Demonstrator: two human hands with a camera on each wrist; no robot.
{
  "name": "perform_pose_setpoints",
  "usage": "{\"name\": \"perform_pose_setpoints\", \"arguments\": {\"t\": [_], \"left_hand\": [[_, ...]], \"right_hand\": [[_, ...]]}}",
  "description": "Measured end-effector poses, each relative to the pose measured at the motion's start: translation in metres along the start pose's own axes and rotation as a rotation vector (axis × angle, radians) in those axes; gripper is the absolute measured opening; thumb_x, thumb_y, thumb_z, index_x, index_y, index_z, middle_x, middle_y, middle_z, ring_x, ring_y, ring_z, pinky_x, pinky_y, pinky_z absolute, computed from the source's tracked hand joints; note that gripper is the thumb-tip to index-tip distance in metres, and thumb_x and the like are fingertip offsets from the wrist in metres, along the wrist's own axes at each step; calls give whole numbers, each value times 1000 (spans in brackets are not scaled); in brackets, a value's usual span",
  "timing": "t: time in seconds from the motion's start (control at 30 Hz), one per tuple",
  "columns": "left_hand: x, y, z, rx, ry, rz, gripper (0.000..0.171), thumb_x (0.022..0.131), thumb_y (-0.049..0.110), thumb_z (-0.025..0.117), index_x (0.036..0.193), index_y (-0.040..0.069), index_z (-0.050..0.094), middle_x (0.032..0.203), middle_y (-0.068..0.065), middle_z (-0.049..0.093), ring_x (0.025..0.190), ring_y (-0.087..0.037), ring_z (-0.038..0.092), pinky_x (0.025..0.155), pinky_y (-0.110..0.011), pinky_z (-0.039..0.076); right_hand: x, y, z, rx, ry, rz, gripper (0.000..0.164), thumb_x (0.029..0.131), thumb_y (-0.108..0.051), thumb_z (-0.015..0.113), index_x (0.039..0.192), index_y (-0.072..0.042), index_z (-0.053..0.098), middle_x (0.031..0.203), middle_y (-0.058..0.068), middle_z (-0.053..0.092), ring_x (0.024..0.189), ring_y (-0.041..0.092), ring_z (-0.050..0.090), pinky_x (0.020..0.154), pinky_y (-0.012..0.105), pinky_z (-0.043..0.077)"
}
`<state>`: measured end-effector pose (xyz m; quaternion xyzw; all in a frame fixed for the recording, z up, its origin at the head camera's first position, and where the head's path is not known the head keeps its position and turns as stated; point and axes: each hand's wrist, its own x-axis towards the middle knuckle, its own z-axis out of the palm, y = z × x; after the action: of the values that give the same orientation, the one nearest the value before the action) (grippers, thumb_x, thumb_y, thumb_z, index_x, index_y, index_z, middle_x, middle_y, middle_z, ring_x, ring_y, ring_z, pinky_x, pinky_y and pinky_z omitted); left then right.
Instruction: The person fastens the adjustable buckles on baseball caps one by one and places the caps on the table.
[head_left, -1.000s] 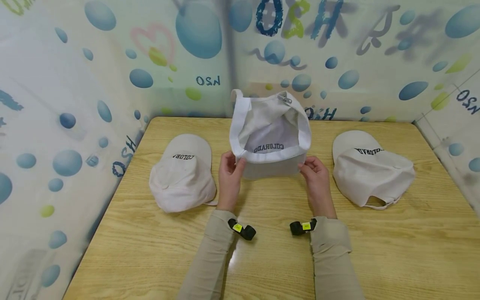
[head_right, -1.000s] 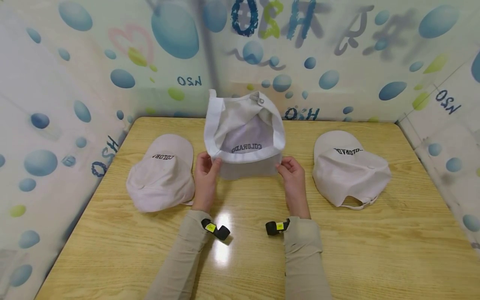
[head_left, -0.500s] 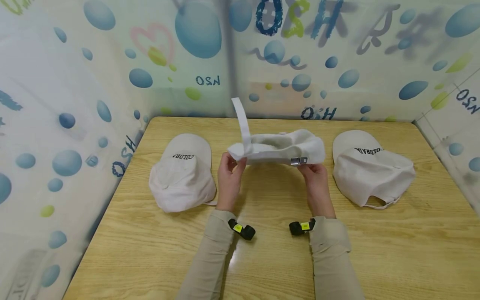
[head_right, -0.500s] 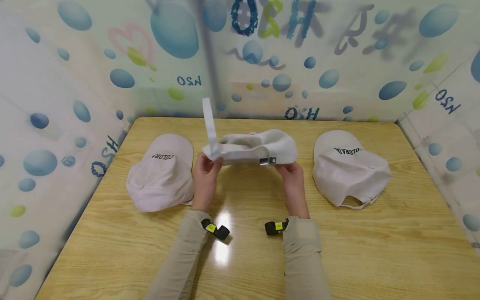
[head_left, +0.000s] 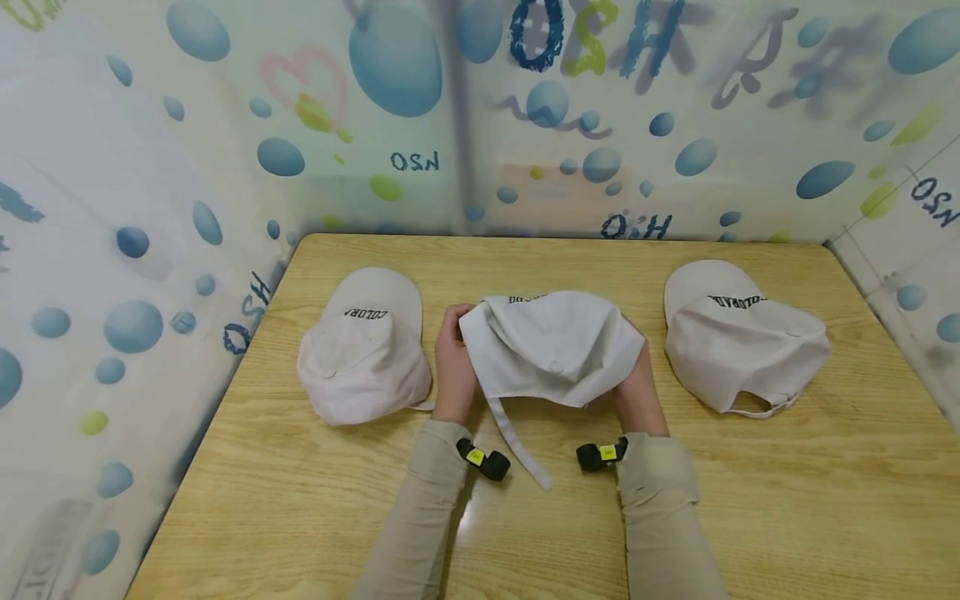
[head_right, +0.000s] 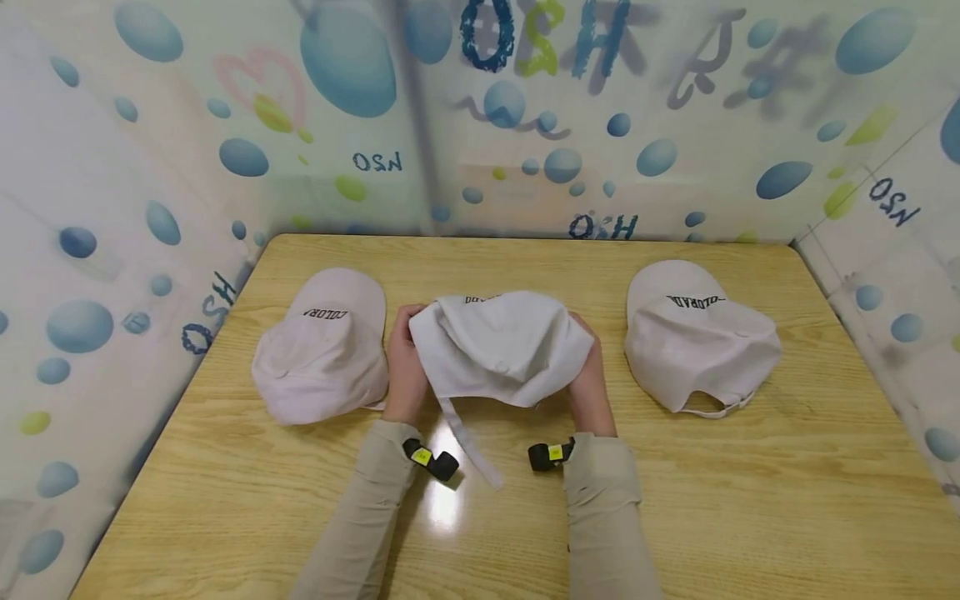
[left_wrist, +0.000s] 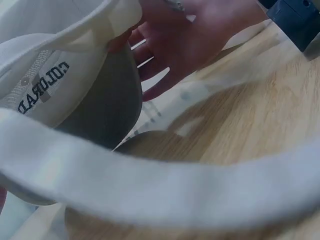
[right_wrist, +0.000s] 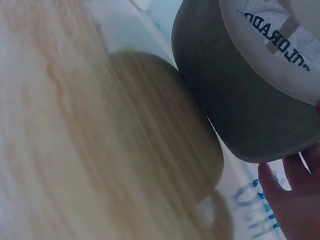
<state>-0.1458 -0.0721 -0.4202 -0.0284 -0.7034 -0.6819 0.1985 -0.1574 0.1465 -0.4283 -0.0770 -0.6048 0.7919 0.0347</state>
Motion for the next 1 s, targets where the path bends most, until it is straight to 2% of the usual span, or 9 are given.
{"name": "perform_pose_setpoints", "arguments": {"t": [0.07,0.23,0.47,0.6,0.73,0.8,0.9,1.0], "left_hand": [[1,0,-1,-6,6,-12,16,87,5,55,102,0,53,99,-9,57,91,-16,53,79,-30,44],[2,-4,-2,13,7,-60,16,88,6,54,103,0,54,101,-10,56,88,-17,54,74,-29,45],[8,-31,-3,21,45,-171,18,89,7,52,108,6,50,105,-6,53,92,-17,51,75,-29,44],[10,-36,-2,67,76,-276,14,88,6,51,101,6,46,96,-7,50,82,-18,49,67,-28,43],[11,-36,-2,144,50,-369,12,89,17,53,92,6,53,86,-7,55,73,-16,50,62,-27,42],[11,-35,-2,143,30,-409,17,88,23,54,87,7,59,79,-5,58,69,-14,51,59,-26,42],[10,-35,-2,74,14,-471,22,87,26,54,82,7,64,63,-1,52,58,-12,47,53,-25,39],[10,-34,-1,-2,0,-533,24,87,28,54,87,8,67,61,0,52,59,-11,48,56,-25,40]], "right_hand": [[1,1,0,18,-23,-33,7,86,-22,59,87,-21,65,83,-9,61,75,5,52,67,18,44],[1,1,0,15,-45,-48,8,86,-20,58,89,-21,65,86,-8,62,77,6,53,68,18,45],[4,3,0,-3,-8,31,13,89,-24,55,94,-19,66,90,-6,61,82,8,53,71,19,45],[8,5,-2,-71,42,94,19,92,-23,51,103,-15,64,100,-3,59,92,11,50,79,21,42],[13,7,-3,-117,89,148,26,95,-20,45,113,-9,59,110,1,54,102,13,47,89,25,36],[15,7,-4,-134,118,178,23,95,-19,43,108,-9,59,109,1,54,101,12,46,90,25,35],[17,8,-5,-150,175,217,20,94,-17,44,89,-14,63,93,-3,57,89,11,48,83,22,38],[16,8,-6,-112,199,225,30,94,-13,44,69,-19,61,76,-7,55,77,10,46,73,20,39]]}}
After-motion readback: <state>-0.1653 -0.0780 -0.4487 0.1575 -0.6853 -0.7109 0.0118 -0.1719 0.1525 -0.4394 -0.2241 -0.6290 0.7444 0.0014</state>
